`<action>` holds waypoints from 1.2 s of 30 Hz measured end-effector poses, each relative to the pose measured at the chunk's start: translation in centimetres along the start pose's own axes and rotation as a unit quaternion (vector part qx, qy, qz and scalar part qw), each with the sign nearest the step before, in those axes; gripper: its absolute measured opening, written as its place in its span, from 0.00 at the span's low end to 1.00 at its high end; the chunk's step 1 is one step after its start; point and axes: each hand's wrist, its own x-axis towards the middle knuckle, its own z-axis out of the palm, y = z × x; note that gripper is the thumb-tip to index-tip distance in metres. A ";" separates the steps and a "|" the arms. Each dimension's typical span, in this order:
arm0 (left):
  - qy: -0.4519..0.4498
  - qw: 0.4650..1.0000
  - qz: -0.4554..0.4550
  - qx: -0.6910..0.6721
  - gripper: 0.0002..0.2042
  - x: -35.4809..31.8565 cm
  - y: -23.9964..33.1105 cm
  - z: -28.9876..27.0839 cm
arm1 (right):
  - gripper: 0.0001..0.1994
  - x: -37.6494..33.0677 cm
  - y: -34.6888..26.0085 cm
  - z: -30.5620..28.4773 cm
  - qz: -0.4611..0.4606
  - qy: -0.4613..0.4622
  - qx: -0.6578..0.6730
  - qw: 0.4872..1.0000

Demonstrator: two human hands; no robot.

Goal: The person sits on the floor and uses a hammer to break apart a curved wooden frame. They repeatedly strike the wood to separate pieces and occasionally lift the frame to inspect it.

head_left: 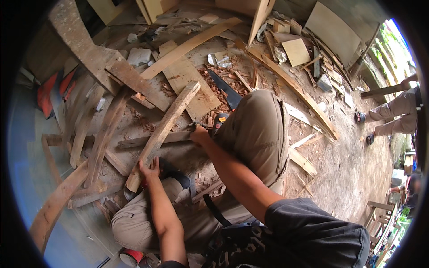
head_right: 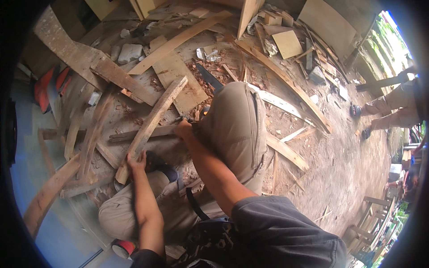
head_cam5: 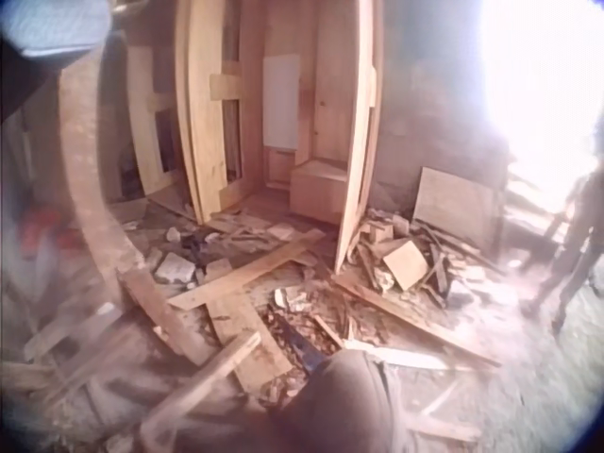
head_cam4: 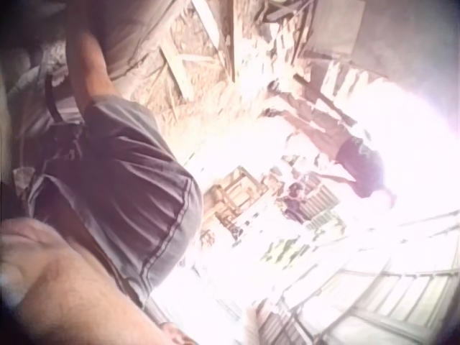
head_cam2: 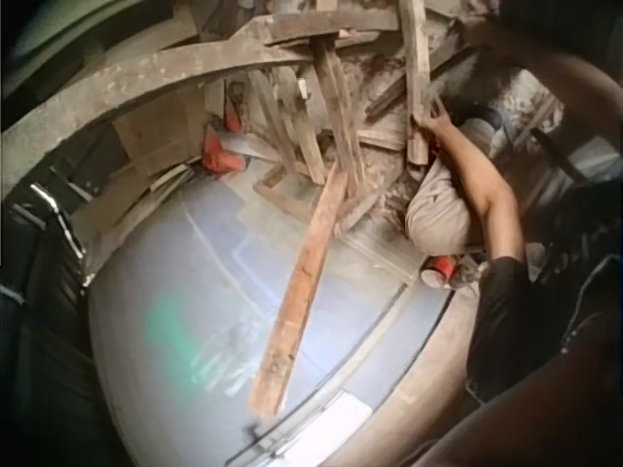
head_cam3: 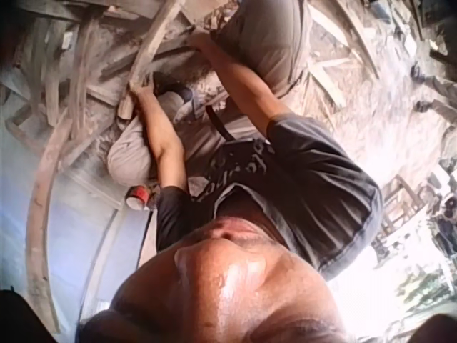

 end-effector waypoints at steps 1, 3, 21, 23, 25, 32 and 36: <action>-0.015 1.000 0.007 0.023 0.43 0.0 -0.5 -0.2 | 0.36 0.6 0.6 0.0 0.010 0.006 0.022 1.000; -0.029 0.997 -0.014 0.071 0.44 -0.1 -0.7 -0.7 | 0.39 0.9 1.0 -0.2 0.007 -0.024 0.019 0.999; -0.139 0.835 0.030 0.532 0.41 -4.0 2.7 3.2 | 0.22 -1.7 0.8 0.2 -0.042 0.069 -0.035 0.996; -0.182 0.812 0.105 0.545 0.40 -7.3 6.8 6.0 | 0.19 -3.8 -0.9 -0.2 -0.070 0.086 -0.050 0.993; -0.171 0.724 0.185 0.642 0.36 -12.7 8.3 10.4 | 0.18 -3.2 -0.4 -0.3 -0.077 0.111 -0.065 0.989; -0.292 0.510 0.284 0.757 0.26 -24.0 8.4 16.5 | 0.18 -1.9 0.9 -0.6 -0.117 0.124 -0.074 0.983; -0.307 0.367 0.262 0.838 0.28 -25.4 7.7 16.1 | 0.19 -3.1 -0.5 -2.3 -0.109 0.077 -0.085 0.987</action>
